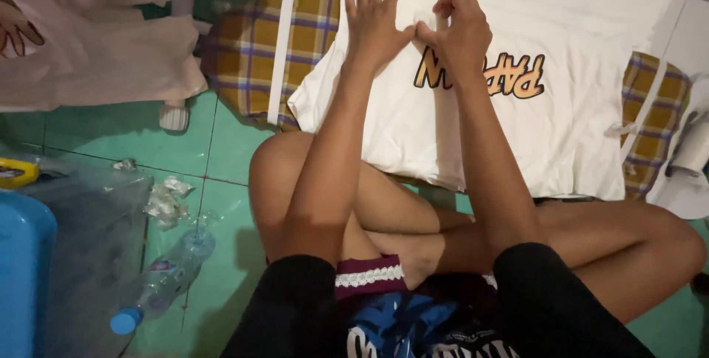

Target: Applying small pieces of adhesive tape to a printed design on a white t-shirt.

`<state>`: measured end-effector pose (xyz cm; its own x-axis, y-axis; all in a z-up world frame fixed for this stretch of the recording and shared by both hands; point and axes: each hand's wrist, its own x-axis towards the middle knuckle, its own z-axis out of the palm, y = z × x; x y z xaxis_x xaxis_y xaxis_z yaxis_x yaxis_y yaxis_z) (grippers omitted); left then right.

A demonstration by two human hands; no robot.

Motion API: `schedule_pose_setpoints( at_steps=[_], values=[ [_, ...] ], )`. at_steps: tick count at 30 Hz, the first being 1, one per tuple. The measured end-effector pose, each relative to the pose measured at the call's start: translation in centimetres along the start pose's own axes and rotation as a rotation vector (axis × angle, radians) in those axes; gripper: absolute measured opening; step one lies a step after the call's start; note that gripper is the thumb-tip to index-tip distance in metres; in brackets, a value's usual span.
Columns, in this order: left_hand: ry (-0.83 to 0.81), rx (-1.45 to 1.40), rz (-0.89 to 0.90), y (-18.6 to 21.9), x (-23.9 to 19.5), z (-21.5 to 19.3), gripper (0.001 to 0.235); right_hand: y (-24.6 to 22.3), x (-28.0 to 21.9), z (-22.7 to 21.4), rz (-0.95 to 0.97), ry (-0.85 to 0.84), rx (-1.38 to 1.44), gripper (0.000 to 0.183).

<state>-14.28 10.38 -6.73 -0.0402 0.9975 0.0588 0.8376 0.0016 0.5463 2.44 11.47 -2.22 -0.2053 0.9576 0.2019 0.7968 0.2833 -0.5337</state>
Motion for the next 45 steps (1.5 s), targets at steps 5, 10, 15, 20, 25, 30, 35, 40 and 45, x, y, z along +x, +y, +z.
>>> schedule_pose_setpoints(
  at_steps=[5,10,15,20,25,30,35,40,45],
  values=[
    [-0.011,0.001,0.041,0.4,-0.6,-1.2,0.057,0.7,0.6,1.1,0.058,0.022,-0.06,0.019],
    [-0.12,-0.097,0.02,1.3,-1.0,-3.2,0.044,0.4,0.2,0.8,0.021,-0.05,-0.028,0.038],
    [-0.093,0.039,0.089,1.2,-1.2,-2.8,0.046,0.0,1.3,1.4,0.218,0.042,-0.021,0.024],
    [-0.189,0.117,0.079,1.2,-0.4,-2.8,0.053,0.8,-0.7,-2.1,-0.002,-0.057,0.318,0.038],
    [-0.357,0.168,0.034,1.6,-0.7,-3.6,0.076,2.3,-2.0,-1.6,-0.31,-0.133,0.275,0.038],
    [-0.321,0.23,0.078,1.6,-1.1,-3.6,0.078,2.5,-1.2,-1.9,-0.257,-0.175,0.358,0.028],
    [-0.354,0.197,0.049,1.4,-0.6,-3.3,0.084,2.9,0.3,-2.6,-0.181,-0.26,0.426,0.014],
    [-0.345,0.228,0.053,1.5,-0.5,-3.3,0.111,5.0,3.1,-0.1,0.087,-0.086,0.487,0.015],
    [-0.36,0.255,0.044,1.7,-0.7,-3.6,0.12,3.8,4.1,-0.5,0.32,0.52,0.667,0.012]
  ],
)
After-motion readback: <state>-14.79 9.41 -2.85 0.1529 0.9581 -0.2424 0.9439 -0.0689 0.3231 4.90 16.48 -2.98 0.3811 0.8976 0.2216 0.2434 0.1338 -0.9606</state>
